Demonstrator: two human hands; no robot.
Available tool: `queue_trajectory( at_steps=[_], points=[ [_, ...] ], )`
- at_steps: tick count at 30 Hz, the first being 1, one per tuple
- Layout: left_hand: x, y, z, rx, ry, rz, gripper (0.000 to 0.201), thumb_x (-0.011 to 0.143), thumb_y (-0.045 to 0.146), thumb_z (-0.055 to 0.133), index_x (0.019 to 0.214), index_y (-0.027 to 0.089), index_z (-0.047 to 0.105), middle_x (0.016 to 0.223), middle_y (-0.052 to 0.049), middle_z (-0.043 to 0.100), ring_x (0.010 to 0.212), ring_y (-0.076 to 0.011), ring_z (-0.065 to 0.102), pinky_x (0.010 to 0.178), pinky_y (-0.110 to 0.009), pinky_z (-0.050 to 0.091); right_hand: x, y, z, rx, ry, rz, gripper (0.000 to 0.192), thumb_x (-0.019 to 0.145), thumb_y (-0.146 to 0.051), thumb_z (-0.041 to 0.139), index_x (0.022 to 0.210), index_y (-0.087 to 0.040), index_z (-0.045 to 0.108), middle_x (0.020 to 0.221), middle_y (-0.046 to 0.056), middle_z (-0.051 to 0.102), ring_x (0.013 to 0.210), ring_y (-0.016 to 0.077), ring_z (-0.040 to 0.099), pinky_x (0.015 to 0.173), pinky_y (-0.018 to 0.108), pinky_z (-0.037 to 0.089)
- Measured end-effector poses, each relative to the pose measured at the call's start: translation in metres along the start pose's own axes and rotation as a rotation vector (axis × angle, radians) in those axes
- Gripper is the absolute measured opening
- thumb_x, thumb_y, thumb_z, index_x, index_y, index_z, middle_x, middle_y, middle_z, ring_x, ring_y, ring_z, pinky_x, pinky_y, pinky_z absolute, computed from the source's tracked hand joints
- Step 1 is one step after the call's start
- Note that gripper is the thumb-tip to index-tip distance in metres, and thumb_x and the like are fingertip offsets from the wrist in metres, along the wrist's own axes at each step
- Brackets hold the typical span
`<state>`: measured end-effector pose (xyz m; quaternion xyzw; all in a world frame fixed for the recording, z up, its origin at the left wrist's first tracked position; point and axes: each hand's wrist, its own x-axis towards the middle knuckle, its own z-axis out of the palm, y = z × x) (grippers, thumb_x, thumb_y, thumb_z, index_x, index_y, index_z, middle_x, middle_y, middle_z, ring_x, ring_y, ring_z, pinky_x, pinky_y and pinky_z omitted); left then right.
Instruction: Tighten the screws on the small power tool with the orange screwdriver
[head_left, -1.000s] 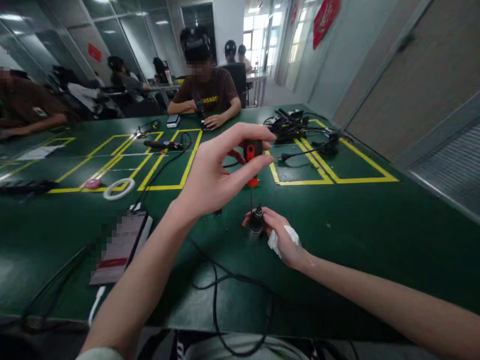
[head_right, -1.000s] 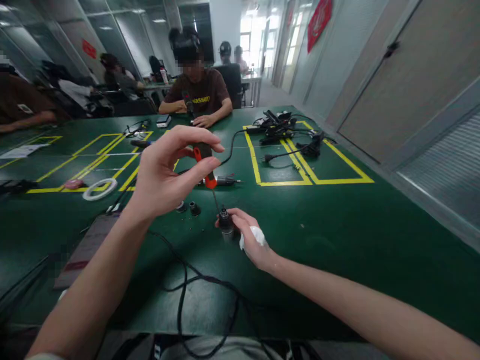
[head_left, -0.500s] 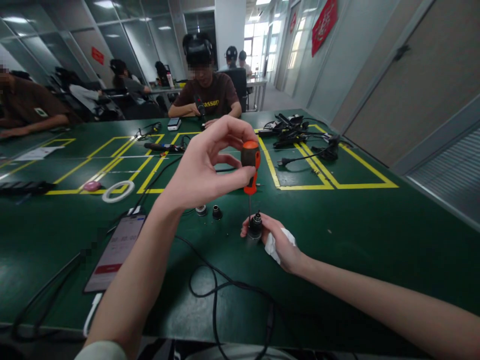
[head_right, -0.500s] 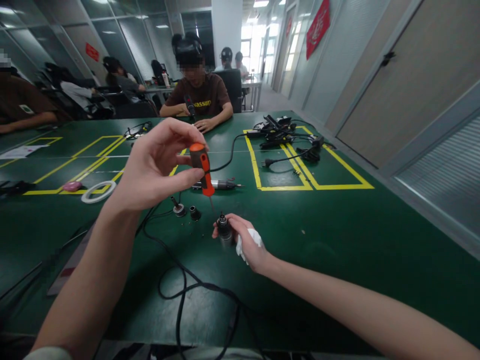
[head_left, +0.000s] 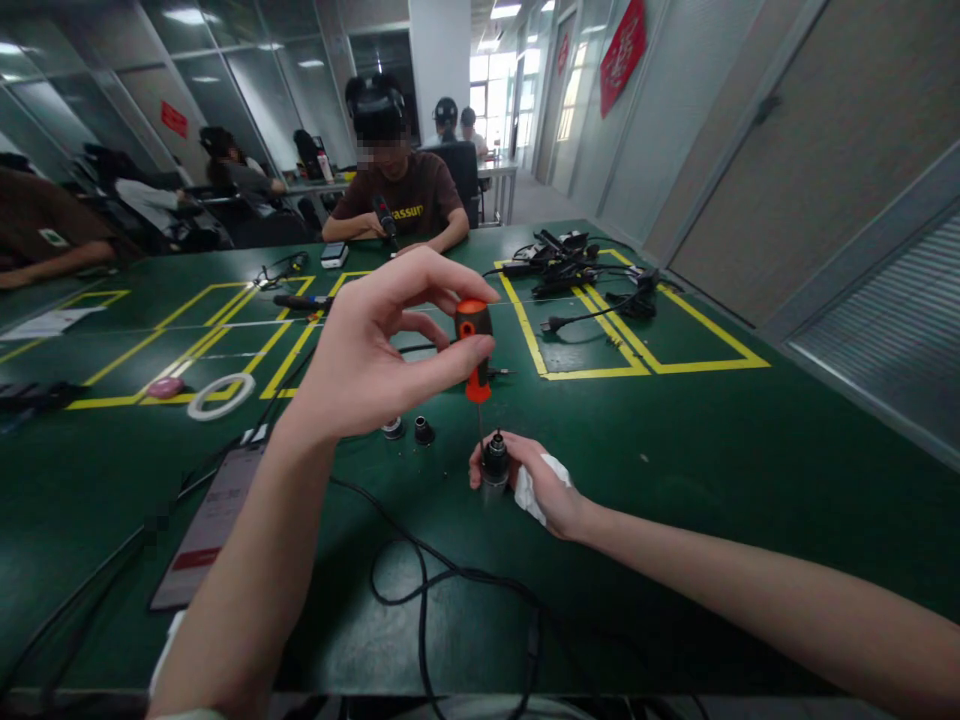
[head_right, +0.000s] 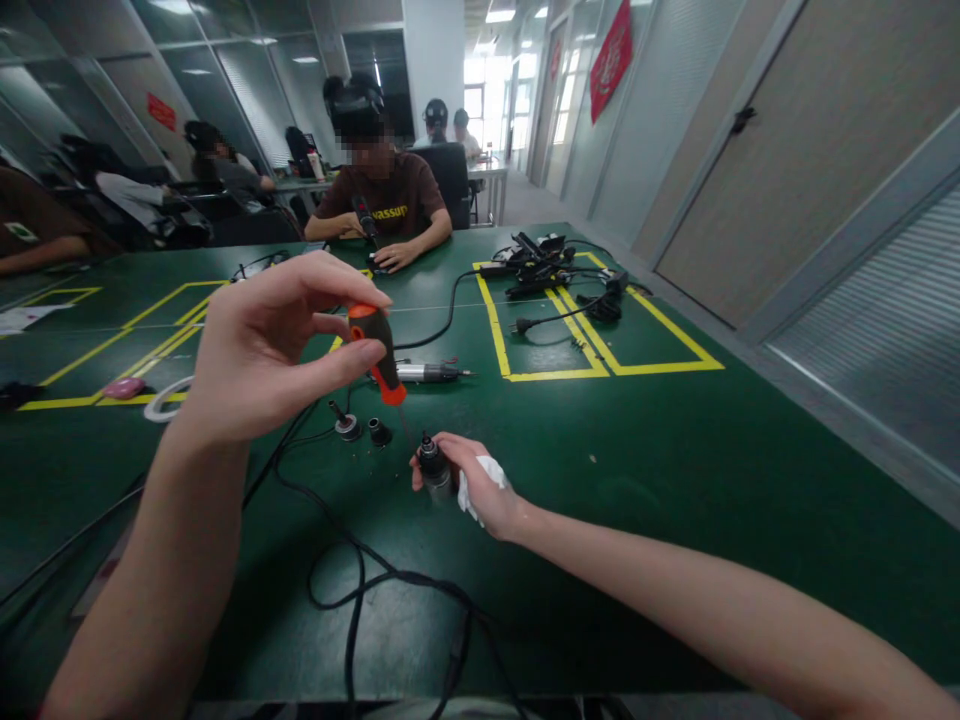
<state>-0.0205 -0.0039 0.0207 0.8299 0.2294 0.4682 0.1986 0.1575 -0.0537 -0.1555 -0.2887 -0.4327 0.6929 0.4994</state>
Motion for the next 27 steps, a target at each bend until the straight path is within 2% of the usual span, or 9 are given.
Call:
queue_trajectory(
  at_steps=[3, 6, 12, 16, 20, 23, 25, 27],
  points=[
    [-0.002, 0.003, -0.005, -0.030, -0.040, -0.003, 0.016, 0.083, 0.020, 0.074, 0.099, 0.019, 0.075, 0.099, -0.005, 0.076, 0.089, -0.0175, 0.072, 0.068, -0.026, 0.063, 0.000, -0.001, 0.000, 0.005, -0.003, 0.003, 0.036, 0.091, -0.050, 0.066, 0.084, -0.015, 0.073, 0.073, 0.005, 0.073, 0.072, 0.0193, 0.067, 0.074, 0.030, 0.050],
    [-0.003, 0.003, -0.002, -0.055, -0.046, 0.004, 0.016, 0.085, 0.023, 0.077, 0.101, 0.020, 0.076, 0.099, -0.005, 0.078, 0.088, -0.0180, 0.074, 0.071, -0.029, 0.063, 0.000, 0.000, -0.001, 0.008, 0.005, 0.006, 0.037, 0.090, -0.050, 0.067, 0.083, -0.015, 0.074, 0.074, 0.006, 0.074, 0.072, 0.0200, 0.067, 0.073, 0.031, 0.050],
    [0.000, 0.000, 0.004, -0.027, 0.058, 0.113, 0.020, 0.076, 0.030, 0.090, 0.091, 0.022, 0.080, 0.091, -0.004, 0.078, 0.081, -0.0156, 0.072, 0.066, -0.027, 0.060, 0.000, 0.001, -0.001, 0.011, 0.006, 0.005, 0.039, 0.090, -0.052, 0.066, 0.082, -0.014, 0.073, 0.072, 0.007, 0.073, 0.070, 0.0196, 0.066, 0.072, 0.031, 0.050],
    [-0.002, 0.002, -0.004, -0.054, -0.004, 0.093, 0.019, 0.079, 0.025, 0.088, 0.097, 0.024, 0.083, 0.098, -0.005, 0.079, 0.088, -0.0182, 0.074, 0.072, -0.029, 0.064, 0.000, 0.001, -0.001, 0.006, 0.004, 0.005, 0.040, 0.091, -0.052, 0.065, 0.082, -0.014, 0.072, 0.073, 0.007, 0.074, 0.069, 0.0199, 0.066, 0.070, 0.031, 0.051],
    [-0.007, 0.008, -0.006, -0.190, -0.082, 0.026, 0.028, 0.086, 0.012, 0.075, 0.110, 0.025, 0.081, 0.102, -0.004, 0.081, 0.090, -0.0191, 0.077, 0.081, -0.033, 0.067, -0.001, 0.000, 0.000, -0.008, 0.020, 0.010, 0.041, 0.091, -0.054, 0.065, 0.080, -0.015, 0.073, 0.070, 0.006, 0.073, 0.068, 0.0194, 0.066, 0.068, 0.030, 0.050],
    [-0.007, 0.011, 0.000, -0.220, -0.083, 0.027, 0.018, 0.089, 0.019, 0.073, 0.103, 0.025, 0.082, 0.104, -0.006, 0.081, 0.092, -0.0212, 0.077, 0.080, -0.035, 0.068, 0.000, 0.001, 0.002, -0.017, 0.034, 0.015, 0.044, 0.090, -0.056, 0.065, 0.078, -0.014, 0.073, 0.069, 0.007, 0.072, 0.065, 0.0191, 0.065, 0.066, 0.030, 0.049],
    [-0.005, 0.011, 0.006, -0.176, -0.044, 0.052, 0.010, 0.087, 0.026, 0.079, 0.096, 0.025, 0.083, 0.106, -0.007, 0.081, 0.098, -0.0229, 0.076, 0.080, -0.035, 0.067, 0.000, 0.000, 0.002, -0.023, 0.044, 0.013, 0.046, 0.089, -0.058, 0.066, 0.077, -0.014, 0.073, 0.068, 0.007, 0.072, 0.064, 0.0189, 0.064, 0.065, 0.030, 0.049],
    [-0.003, 0.010, 0.009, -0.122, -0.003, 0.071, 0.012, 0.082, 0.029, 0.086, 0.093, 0.025, 0.083, 0.104, -0.007, 0.079, 0.100, -0.0224, 0.074, 0.080, -0.034, 0.066, 0.000, 0.000, 0.003, -0.025, 0.046, 0.015, 0.047, 0.088, -0.059, 0.067, 0.076, -0.014, 0.073, 0.067, 0.006, 0.071, 0.064, 0.0186, 0.064, 0.065, 0.030, 0.049]
  ],
)
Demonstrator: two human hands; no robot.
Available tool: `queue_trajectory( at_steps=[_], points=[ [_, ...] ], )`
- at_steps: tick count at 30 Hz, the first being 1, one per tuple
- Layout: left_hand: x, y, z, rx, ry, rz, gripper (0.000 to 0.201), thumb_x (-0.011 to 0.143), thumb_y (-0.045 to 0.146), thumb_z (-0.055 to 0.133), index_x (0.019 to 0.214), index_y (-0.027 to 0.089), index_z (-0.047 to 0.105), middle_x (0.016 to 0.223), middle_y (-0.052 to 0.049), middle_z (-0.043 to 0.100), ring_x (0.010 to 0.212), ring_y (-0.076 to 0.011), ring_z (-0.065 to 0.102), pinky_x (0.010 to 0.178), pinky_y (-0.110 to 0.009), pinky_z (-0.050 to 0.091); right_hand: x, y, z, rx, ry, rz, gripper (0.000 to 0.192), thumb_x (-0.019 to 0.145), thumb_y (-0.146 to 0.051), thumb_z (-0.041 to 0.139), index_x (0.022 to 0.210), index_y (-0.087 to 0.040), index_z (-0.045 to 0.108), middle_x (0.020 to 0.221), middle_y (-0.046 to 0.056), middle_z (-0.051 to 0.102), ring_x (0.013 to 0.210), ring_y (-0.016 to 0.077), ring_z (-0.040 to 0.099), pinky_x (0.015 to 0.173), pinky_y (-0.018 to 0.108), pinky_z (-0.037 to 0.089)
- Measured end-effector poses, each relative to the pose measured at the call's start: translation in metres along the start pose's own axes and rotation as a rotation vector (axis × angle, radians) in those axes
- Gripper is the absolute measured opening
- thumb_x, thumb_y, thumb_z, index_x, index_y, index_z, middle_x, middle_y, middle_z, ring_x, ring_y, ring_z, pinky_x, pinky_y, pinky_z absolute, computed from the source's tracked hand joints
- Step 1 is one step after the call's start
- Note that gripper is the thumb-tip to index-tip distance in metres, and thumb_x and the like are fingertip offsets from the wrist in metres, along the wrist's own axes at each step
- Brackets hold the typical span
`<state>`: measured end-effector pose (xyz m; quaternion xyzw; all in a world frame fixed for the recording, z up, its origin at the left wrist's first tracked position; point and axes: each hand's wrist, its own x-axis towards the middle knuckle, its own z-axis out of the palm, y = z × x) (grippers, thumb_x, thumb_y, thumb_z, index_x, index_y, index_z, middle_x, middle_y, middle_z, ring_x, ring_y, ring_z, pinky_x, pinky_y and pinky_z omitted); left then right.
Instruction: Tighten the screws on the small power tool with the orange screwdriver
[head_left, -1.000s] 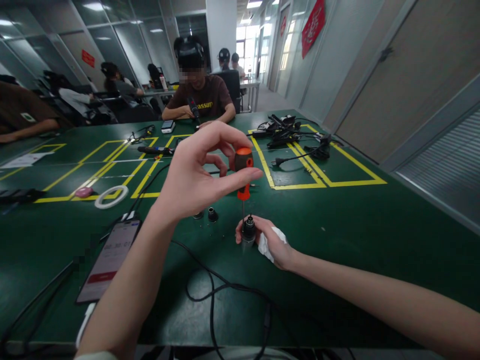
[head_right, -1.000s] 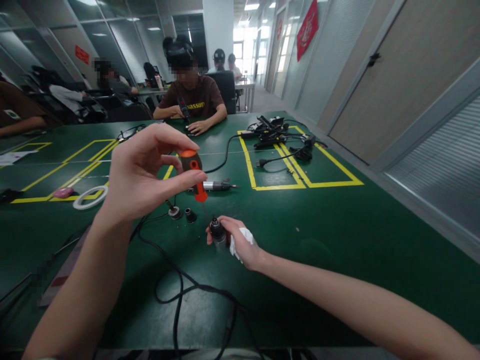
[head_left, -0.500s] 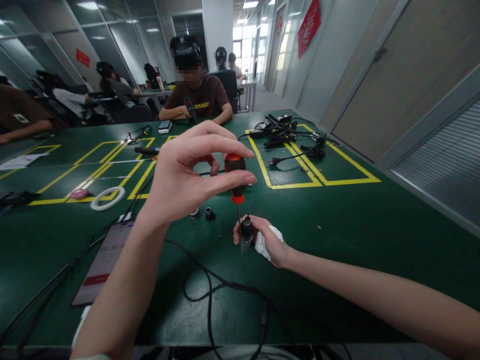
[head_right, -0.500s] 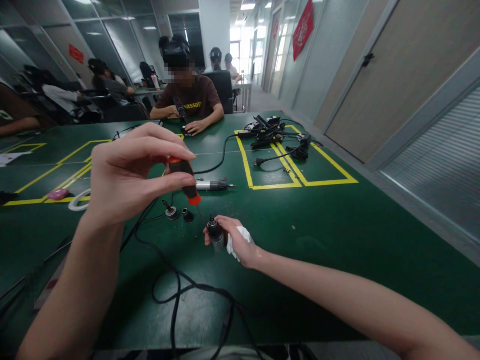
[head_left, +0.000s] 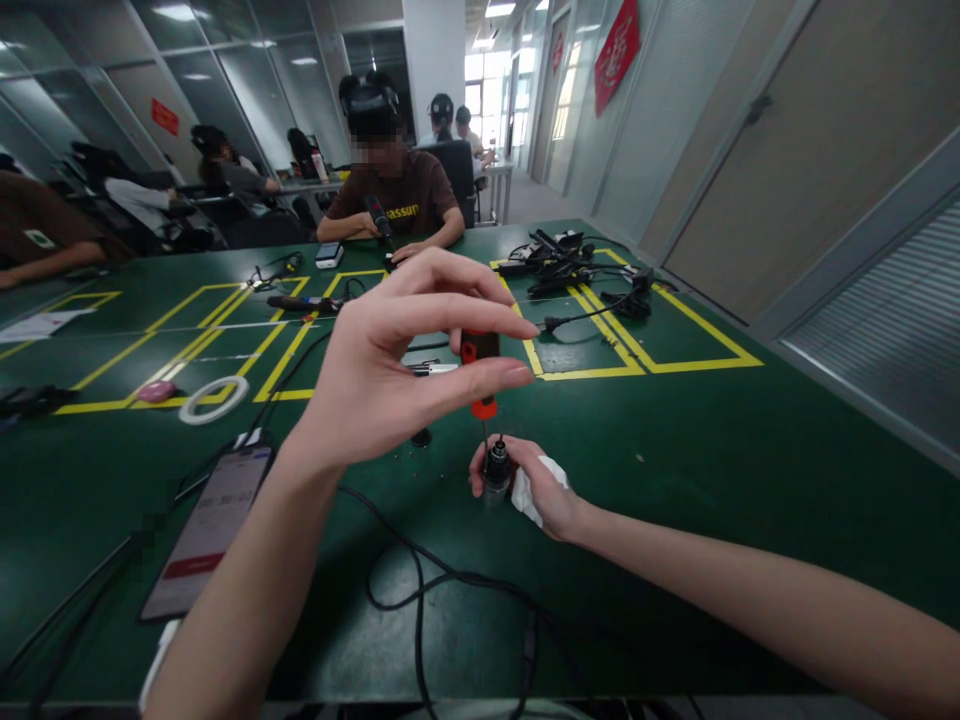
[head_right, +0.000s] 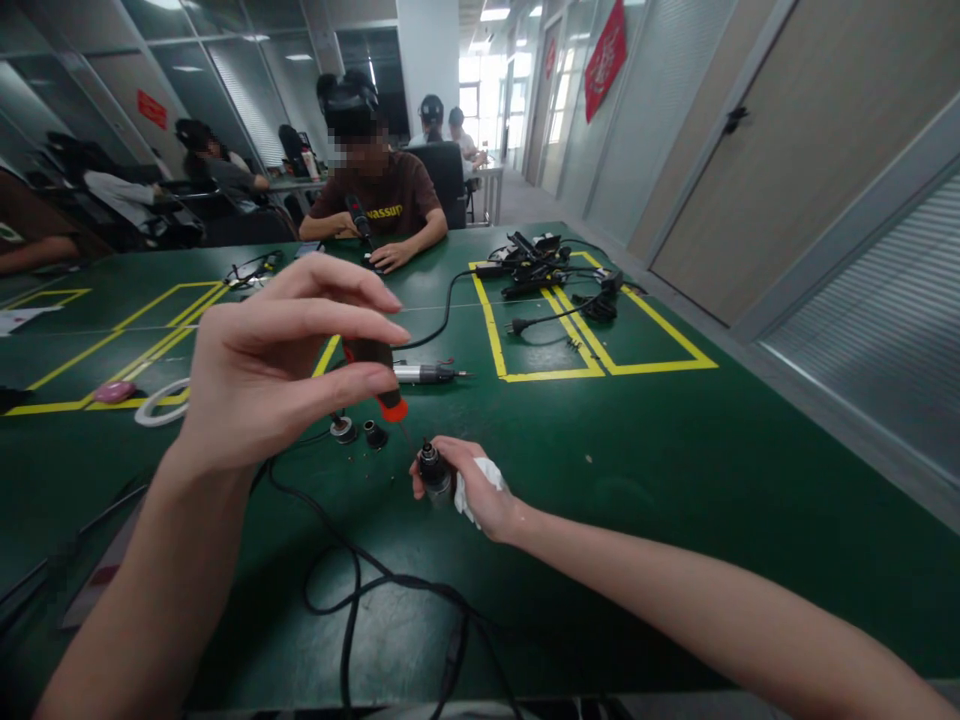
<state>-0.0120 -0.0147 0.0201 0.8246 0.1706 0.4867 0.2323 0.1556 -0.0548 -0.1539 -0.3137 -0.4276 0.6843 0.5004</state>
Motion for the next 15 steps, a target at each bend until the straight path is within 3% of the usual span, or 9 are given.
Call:
queue_trajectory(
  at_steps=[6, 10, 15],
  points=[
    [-0.001, -0.004, -0.009, -0.105, -0.054, -0.083, 0.027, 0.083, 0.023, 0.084, 0.110, 0.026, 0.081, 0.104, -0.006, 0.080, 0.094, -0.0206, 0.076, 0.079, -0.034, 0.069, -0.002, -0.002, -0.001, 0.017, 0.007, 0.016, 0.048, 0.085, -0.061, 0.070, 0.075, -0.015, 0.073, 0.066, 0.006, 0.071, 0.063, 0.0181, 0.064, 0.065, 0.029, 0.049],
    [-0.001, 0.000, -0.008, -0.223, -0.112, -0.141, 0.021, 0.088, 0.013, 0.072, 0.104, 0.023, 0.081, 0.099, -0.005, 0.082, 0.085, -0.0179, 0.079, 0.071, -0.027, 0.069, -0.001, 0.000, -0.001, 0.028, 0.037, 0.009, 0.044, 0.084, -0.058, 0.072, 0.075, -0.015, 0.072, 0.066, 0.006, 0.071, 0.063, 0.0182, 0.064, 0.065, 0.030, 0.050],
    [-0.002, 0.001, 0.001, -0.176, -0.105, -0.171, 0.019, 0.092, 0.020, 0.070, 0.109, 0.020, 0.080, 0.106, -0.007, 0.082, 0.091, -0.0194, 0.079, 0.078, -0.028, 0.070, 0.000, 0.001, -0.002, 0.018, 0.050, -0.024, 0.042, 0.087, -0.055, 0.070, 0.075, -0.015, 0.071, 0.067, 0.006, 0.071, 0.064, 0.0190, 0.064, 0.067, 0.031, 0.050]
  ],
)
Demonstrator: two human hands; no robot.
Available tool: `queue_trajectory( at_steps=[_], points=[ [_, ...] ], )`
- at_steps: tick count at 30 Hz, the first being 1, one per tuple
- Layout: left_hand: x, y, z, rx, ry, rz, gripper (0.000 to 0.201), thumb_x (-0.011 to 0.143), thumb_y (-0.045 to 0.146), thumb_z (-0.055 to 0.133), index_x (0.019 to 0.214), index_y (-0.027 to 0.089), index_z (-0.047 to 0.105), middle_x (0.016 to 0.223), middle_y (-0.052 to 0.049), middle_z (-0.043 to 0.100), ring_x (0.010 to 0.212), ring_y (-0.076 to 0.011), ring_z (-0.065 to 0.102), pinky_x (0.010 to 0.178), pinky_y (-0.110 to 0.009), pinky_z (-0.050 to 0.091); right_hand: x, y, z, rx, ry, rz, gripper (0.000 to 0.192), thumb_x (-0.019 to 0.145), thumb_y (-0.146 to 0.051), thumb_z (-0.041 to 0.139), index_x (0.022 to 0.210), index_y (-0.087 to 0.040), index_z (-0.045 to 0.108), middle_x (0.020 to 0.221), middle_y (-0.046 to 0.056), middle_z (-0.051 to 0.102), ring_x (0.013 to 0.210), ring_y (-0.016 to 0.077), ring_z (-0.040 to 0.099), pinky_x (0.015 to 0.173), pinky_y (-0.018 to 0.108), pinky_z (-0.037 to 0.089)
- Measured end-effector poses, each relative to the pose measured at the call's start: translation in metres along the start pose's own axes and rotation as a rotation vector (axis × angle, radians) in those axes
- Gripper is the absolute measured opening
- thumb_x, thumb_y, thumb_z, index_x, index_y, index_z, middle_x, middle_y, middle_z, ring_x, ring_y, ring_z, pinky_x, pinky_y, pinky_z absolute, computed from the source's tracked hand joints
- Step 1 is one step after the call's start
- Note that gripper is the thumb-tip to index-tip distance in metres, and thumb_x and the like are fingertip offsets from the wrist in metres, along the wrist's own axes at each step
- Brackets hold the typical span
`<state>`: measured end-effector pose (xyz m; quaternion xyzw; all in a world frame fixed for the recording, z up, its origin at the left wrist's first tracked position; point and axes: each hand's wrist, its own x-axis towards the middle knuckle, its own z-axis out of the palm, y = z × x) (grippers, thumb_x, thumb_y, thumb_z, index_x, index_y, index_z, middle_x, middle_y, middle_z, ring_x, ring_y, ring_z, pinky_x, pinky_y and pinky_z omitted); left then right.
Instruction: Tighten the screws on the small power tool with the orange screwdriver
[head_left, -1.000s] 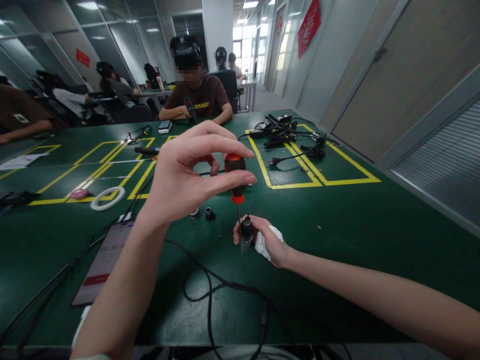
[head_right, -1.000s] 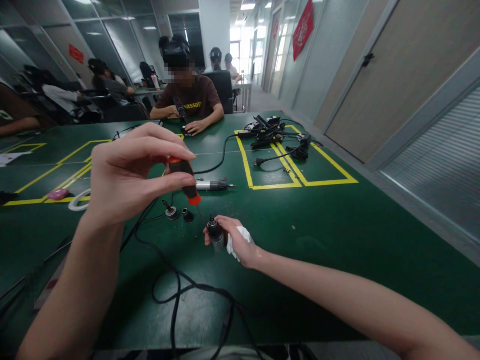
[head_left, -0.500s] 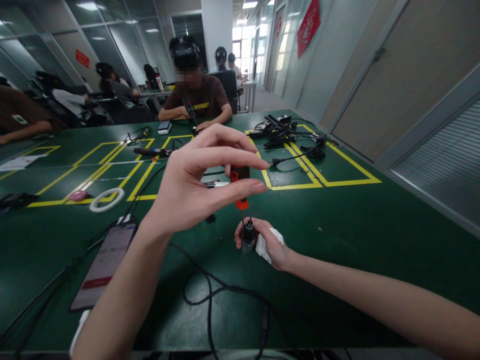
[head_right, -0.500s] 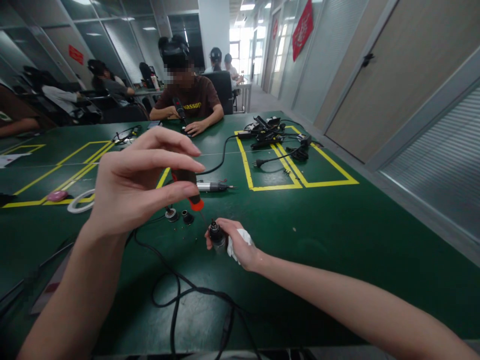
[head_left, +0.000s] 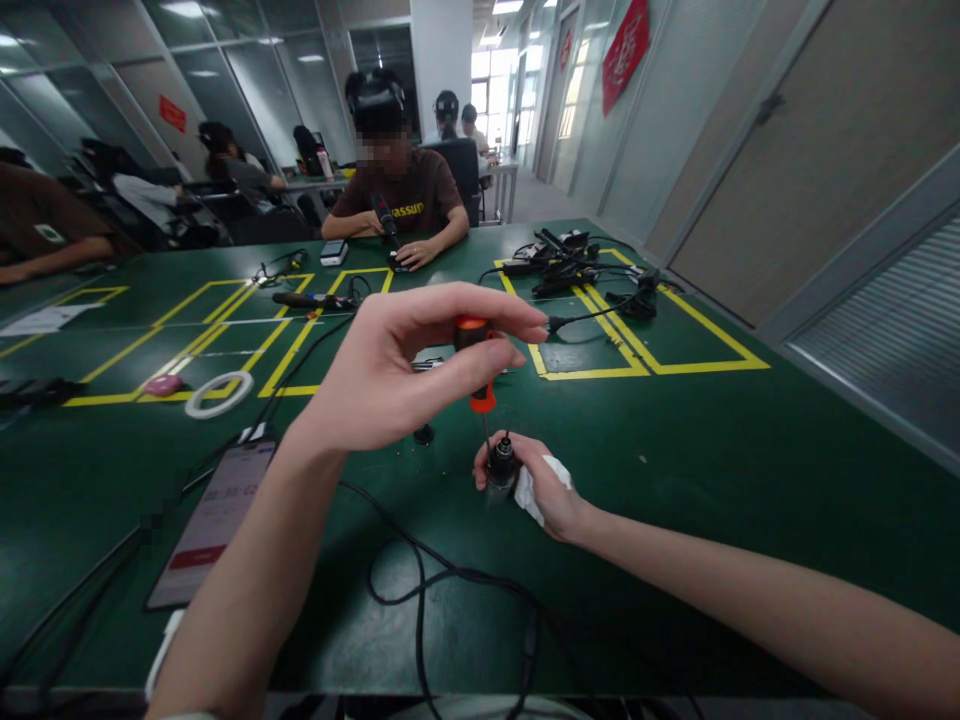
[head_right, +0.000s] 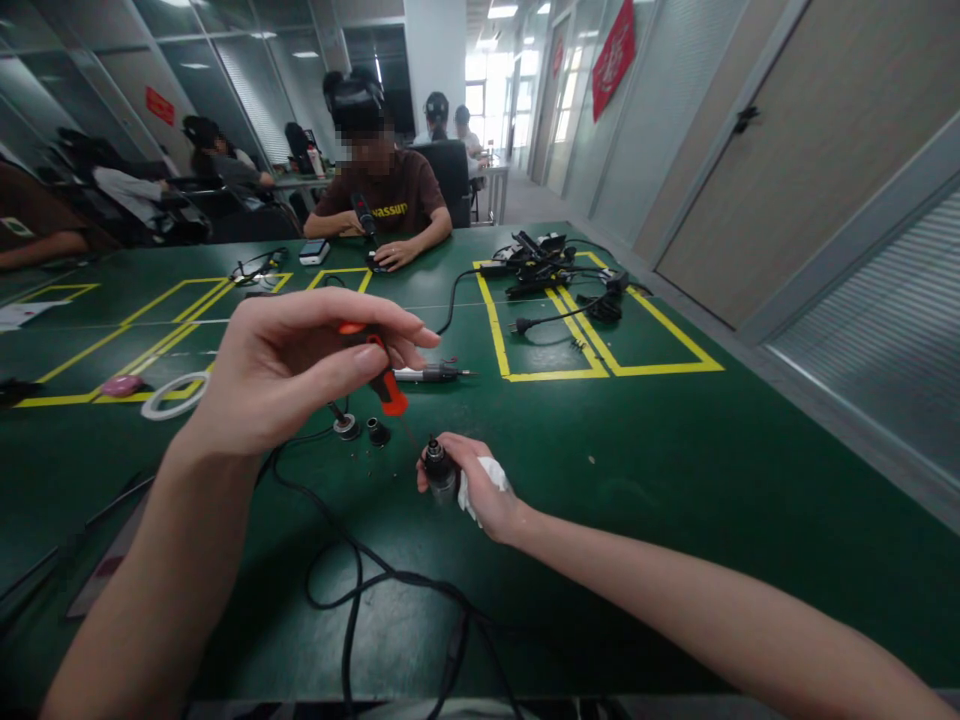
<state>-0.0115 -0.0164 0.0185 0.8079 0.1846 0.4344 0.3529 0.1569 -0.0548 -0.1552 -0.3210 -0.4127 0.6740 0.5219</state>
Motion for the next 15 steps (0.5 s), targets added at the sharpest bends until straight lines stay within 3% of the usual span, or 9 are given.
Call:
queue_trajectory(
  at_steps=[9, 15],
  points=[
    [0.000, 0.000, -0.010, 0.019, -0.068, -0.015, 0.035, 0.094, 0.018, 0.066, 0.126, 0.025, 0.076, 0.118, -0.008, 0.080, 0.092, -0.0207, 0.079, 0.078, -0.033, 0.070, -0.001, 0.000, 0.001, 0.011, -0.001, -0.005, 0.038, 0.088, -0.053, 0.069, 0.075, -0.017, 0.070, 0.069, 0.005, 0.070, 0.064, 0.0192, 0.063, 0.067, 0.032, 0.050],
    [0.002, -0.001, -0.008, 0.001, -0.085, -0.024, 0.040, 0.094, 0.017, 0.060, 0.131, 0.029, 0.073, 0.121, -0.007, 0.079, 0.091, -0.0208, 0.079, 0.078, -0.033, 0.069, -0.001, 0.000, 0.000, -0.006, -0.005, -0.013, 0.041, 0.088, -0.055, 0.068, 0.076, -0.016, 0.070, 0.067, 0.005, 0.068, 0.063, 0.0184, 0.061, 0.066, 0.031, 0.050]
  ],
)
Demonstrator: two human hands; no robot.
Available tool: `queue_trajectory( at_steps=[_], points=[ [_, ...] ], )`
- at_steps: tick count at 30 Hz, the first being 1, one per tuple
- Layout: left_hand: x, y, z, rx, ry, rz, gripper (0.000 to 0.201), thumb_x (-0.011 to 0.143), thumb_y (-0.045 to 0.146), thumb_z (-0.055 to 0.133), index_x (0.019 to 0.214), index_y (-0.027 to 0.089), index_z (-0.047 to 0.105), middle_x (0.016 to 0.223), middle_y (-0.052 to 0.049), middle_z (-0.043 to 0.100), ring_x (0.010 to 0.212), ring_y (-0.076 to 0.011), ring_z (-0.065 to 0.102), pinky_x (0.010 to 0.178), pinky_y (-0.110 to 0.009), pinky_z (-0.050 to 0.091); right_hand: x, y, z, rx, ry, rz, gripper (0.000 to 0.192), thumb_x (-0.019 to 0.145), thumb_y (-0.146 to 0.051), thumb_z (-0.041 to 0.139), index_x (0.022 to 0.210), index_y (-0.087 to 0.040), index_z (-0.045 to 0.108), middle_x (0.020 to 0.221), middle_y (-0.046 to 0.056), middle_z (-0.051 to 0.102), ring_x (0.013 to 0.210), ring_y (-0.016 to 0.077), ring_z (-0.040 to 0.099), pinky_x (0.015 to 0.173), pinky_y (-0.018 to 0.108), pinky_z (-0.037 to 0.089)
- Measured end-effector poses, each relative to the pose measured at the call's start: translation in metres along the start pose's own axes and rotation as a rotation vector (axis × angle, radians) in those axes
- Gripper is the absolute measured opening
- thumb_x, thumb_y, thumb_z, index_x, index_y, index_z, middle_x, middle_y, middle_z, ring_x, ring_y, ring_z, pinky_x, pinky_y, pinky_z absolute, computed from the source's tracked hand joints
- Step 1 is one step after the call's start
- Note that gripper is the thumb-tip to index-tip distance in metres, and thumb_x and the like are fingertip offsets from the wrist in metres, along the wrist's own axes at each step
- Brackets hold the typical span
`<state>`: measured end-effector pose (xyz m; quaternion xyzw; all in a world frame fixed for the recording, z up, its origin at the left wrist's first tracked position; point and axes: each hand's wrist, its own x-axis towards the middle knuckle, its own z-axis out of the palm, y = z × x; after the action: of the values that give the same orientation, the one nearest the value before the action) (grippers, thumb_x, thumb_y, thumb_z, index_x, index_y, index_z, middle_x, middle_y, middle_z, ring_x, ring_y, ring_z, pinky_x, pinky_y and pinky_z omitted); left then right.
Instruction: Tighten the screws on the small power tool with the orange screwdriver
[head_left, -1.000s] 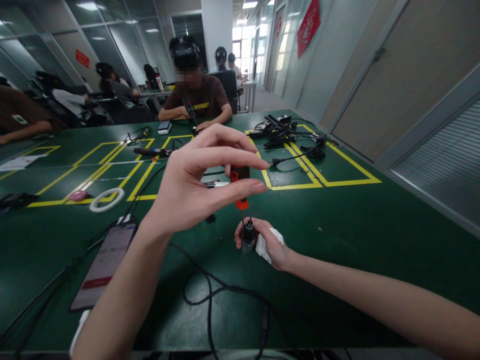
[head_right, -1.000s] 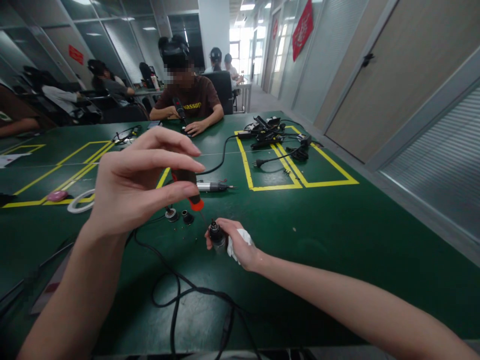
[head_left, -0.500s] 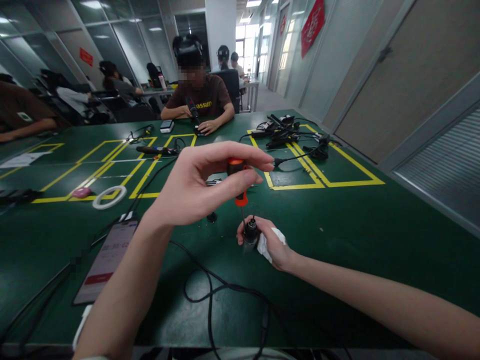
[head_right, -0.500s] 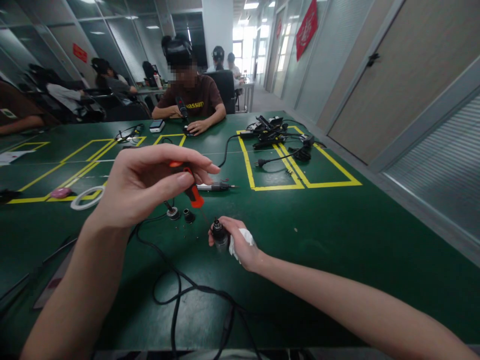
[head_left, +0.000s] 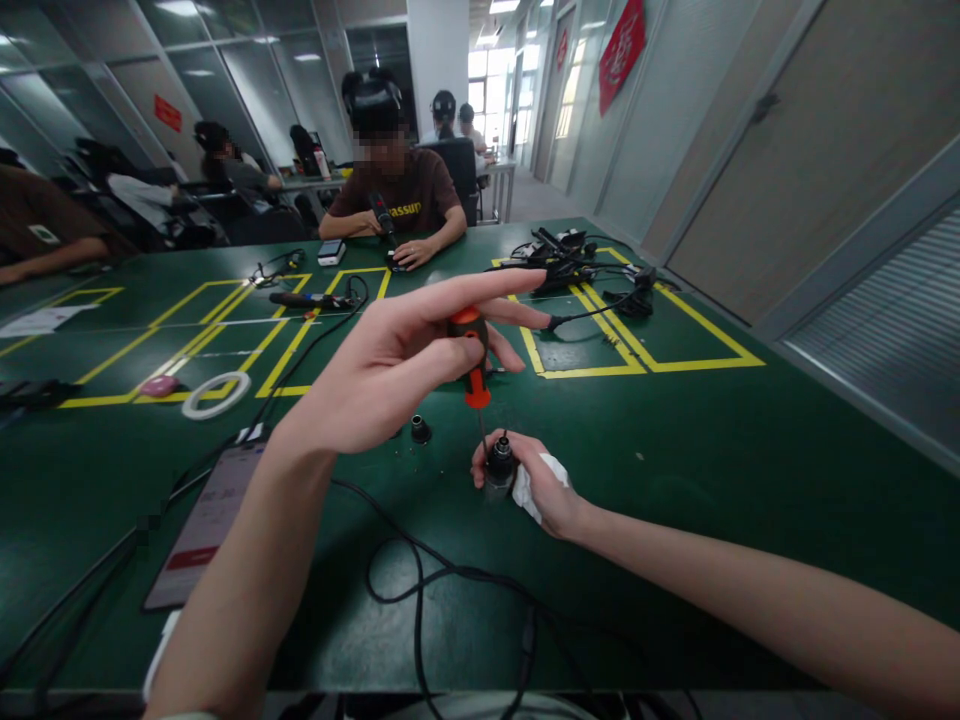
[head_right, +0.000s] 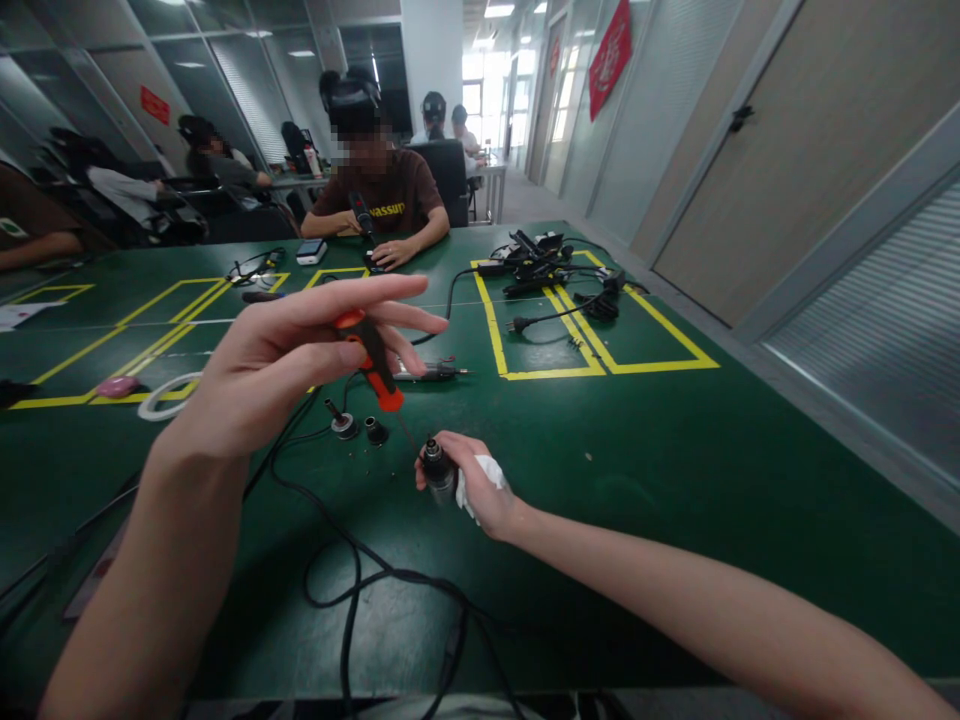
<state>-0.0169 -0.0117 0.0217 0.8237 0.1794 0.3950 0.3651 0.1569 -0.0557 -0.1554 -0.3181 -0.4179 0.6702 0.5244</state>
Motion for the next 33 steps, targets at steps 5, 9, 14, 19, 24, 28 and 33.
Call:
queue_trajectory(
  at_steps=[5, 9, 14, 19, 24, 28, 33],
  points=[
    [0.000, 0.000, -0.002, -0.037, -0.008, 0.008, 0.034, 0.097, 0.032, 0.064, 0.129, 0.027, 0.074, 0.116, -0.009, 0.080, 0.090, -0.0225, 0.079, 0.075, -0.032, 0.068, 0.000, 0.000, -0.001, -0.024, -0.009, -0.011, 0.042, 0.089, -0.056, 0.066, 0.075, -0.016, 0.070, 0.067, 0.005, 0.068, 0.063, 0.0183, 0.060, 0.066, 0.031, 0.049],
    [-0.001, 0.001, 0.000, 0.014, 0.026, 0.024, 0.028, 0.093, 0.033, 0.074, 0.119, 0.024, 0.077, 0.103, -0.007, 0.080, 0.084, -0.0192, 0.078, 0.072, -0.031, 0.067, 0.000, 0.001, -0.001, -0.033, -0.023, -0.017, 0.042, 0.090, -0.056, 0.065, 0.076, -0.016, 0.070, 0.066, 0.005, 0.068, 0.062, 0.0184, 0.060, 0.066, 0.031, 0.050],
    [0.002, -0.006, 0.012, 0.337, 0.226, 0.193, 0.019, 0.082, 0.030, 0.085, 0.084, 0.018, 0.070, 0.074, 0.001, 0.067, 0.062, -0.0094, 0.060, 0.058, -0.023, 0.053, 0.002, 0.005, -0.001, 0.005, -0.010, -0.024, 0.040, 0.089, -0.055, 0.068, 0.076, -0.018, 0.067, 0.069, 0.005, 0.069, 0.061, 0.0178, 0.060, 0.066, 0.032, 0.050],
    [0.004, -0.016, 0.022, 0.433, 0.278, 0.286, 0.016, 0.096, 0.028, 0.067, 0.084, 0.019, 0.062, 0.071, 0.003, 0.060, 0.057, -0.0077, 0.051, 0.054, -0.022, 0.045, 0.002, 0.006, -0.002, 0.042, 0.020, -0.013, 0.039, 0.084, -0.056, 0.073, 0.077, -0.018, 0.065, 0.073, 0.004, 0.070, 0.061, 0.0173, 0.061, 0.065, 0.031, 0.051],
    [0.000, -0.016, 0.020, 0.139, 0.108, 0.230, 0.030, 0.106, 0.040, 0.045, 0.107, 0.018, 0.066, 0.100, -0.007, 0.074, 0.085, -0.0165, 0.071, 0.068, -0.026, 0.058, 0.002, 0.005, -0.001, 0.020, 0.016, -0.011, 0.038, 0.086, -0.055, 0.070, 0.076, -0.018, 0.064, 0.072, 0.005, 0.070, 0.061, 0.0175, 0.060, 0.064, 0.031, 0.050],
    [0.000, -0.012, 0.020, 0.203, 0.124, 0.188, 0.027, 0.106, 0.030, 0.049, 0.122, 0.018, 0.067, 0.112, -0.007, 0.077, 0.075, -0.0119, 0.073, 0.065, -0.022, 0.057, 0.002, 0.005, -0.001, 0.027, 0.020, 0.001, 0.039, 0.085, -0.056, 0.070, 0.076, -0.019, 0.064, 0.072, 0.005, 0.070, 0.062, 0.0179, 0.060, 0.064, 0.031, 0.050],
    [0.003, -0.013, 0.026, 0.477, 0.274, 0.313, 0.011, 0.097, 0.024, 0.069, 0.103, 0.017, 0.074, 0.086, -0.002, 0.077, 0.068, -0.0094, 0.069, 0.068, -0.021, 0.055, 0.003, 0.005, -0.001, 0.027, 0.010, 0.009, 0.045, 0.082, -0.061, 0.073, 0.074, -0.017, 0.066, 0.071, 0.005, 0.069, 0.062, 0.0172, 0.061, 0.062, 0.029, 0.049]
  ],
)
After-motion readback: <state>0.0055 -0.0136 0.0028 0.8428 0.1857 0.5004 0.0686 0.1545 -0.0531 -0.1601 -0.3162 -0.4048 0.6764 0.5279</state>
